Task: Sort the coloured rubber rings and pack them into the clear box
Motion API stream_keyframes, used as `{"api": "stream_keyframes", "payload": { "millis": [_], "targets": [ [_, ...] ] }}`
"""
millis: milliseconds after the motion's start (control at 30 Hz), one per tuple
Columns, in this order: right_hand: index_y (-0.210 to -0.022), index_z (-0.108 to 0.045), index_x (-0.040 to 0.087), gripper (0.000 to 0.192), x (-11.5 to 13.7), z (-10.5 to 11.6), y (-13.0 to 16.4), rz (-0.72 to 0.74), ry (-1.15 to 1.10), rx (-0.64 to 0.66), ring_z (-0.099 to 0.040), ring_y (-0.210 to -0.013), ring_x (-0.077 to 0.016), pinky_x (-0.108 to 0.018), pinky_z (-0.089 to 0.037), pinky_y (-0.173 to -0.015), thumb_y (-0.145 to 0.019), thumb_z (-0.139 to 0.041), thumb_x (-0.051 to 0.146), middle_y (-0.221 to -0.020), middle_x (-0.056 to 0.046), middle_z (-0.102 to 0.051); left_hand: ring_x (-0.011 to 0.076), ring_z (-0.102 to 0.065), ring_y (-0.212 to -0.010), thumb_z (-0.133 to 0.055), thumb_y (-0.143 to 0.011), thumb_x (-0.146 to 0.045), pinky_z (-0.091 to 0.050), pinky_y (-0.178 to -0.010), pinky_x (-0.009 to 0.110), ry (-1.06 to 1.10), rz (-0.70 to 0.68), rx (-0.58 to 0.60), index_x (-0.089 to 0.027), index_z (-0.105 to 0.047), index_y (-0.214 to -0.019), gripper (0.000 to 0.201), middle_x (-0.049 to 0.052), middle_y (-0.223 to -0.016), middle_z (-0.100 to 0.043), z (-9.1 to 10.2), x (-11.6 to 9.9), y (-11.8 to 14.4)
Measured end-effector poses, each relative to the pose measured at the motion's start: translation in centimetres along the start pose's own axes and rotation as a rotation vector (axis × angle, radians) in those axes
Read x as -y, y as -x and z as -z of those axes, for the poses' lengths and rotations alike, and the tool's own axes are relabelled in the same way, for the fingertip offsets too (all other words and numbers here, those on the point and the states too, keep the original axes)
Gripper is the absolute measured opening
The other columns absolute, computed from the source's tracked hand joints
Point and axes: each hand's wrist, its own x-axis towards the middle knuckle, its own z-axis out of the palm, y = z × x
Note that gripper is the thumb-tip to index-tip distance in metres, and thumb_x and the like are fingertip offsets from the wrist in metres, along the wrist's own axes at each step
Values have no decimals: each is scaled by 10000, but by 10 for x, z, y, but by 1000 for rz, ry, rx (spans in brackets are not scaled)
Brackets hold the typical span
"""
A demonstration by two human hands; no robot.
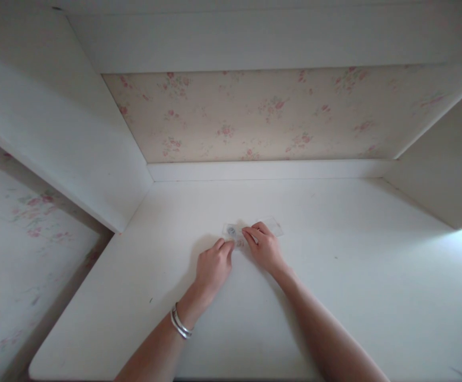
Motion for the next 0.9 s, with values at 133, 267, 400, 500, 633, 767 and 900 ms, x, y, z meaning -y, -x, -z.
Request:
{"api": "stream_keyframes", "payload": {
  "millis": [133, 267, 400, 500, 633, 767, 900],
  "targets": [
    [-926, -698, 222, 257, -8, 9, -6, -49, -15, -70, -573, -750, -146, -265, -446, -694, -920, -463, 324, -857, -50, -611, 146, -637, -809, -404, -943, -224, -456, -646, 221, 20, -65, 5, -274, -631, -1018, 244, 24, -909, -656, 0, -9, 2],
    [-908, -693, 207, 264, -18, 24, -6, -148, -68, -213, -543, -653, -128, -259, -439, -634, -907, -466, 342, -812, -38, -613, 153, -627, -795, -383, -951, -247, -464, -656, 235, -15, -126, 70, -252, -641, -997, 262, 44, -897, -644, -6, -26, 0],
    [-878, -697, 210, 268, -24, 31, -3, -164, -74, -212, -535, -631, -127, -257, -431, -616, -903, -466, 343, -790, -37, -614, 180, -606, -819, -397, -944, -271, -474, -665, 271, -76, -189, 79, -231, -632, -1014, 248, 64, -930, -604, -12, -44, -8],
    [-869, -695, 214, 248, -25, 32, 0, -141, -70, -174, -544, -654, -129, -252, -426, -622, -903, -476, 325, -781, -34, -610, 199, -590, -804, -385, -941, -239, -476, -660, 304, -133, -210, 81, -208, -642, -939, 259, 72, -915, -575, -16, -54, -15],
    [-906, -692, 222, 230, -23, 34, 1, -118, -63, -108, -561, -713, -136, -243, -422, -627, -908, -474, 297, -810, -35, -614, 199, -579, -799, -360, -926, -155, -470, -662, 313, -184, -204, 96, -185, -636, -890, 280, 83, -933, -555, -20, -60, -21],
    [-906, -695, 226, 214, -24, 35, 1, -121, -62, -76, -560, -713, -133, -241, -418, -629, -901, -489, 282, -817, -30, -621, 205, -572, -809, -360, -888, -67, -465, -680, 323, -202, -214, 102, -162, -623, -913, 280, 94, -956, -552, -25, -62, -21],
    [-901, -697, 225, 213, -27, 35, 2, -113, -51, -61, -561, -712, -127, -238, -412, -647, -901, -487, 260, -817, -25, -625, 208, -568, -808, -368, -879, -47, -461, -709, 329, -212, -222, 96, -151, -614, -925, 271, 93, -954, -551, -26, -62, -19]
  ]
}}
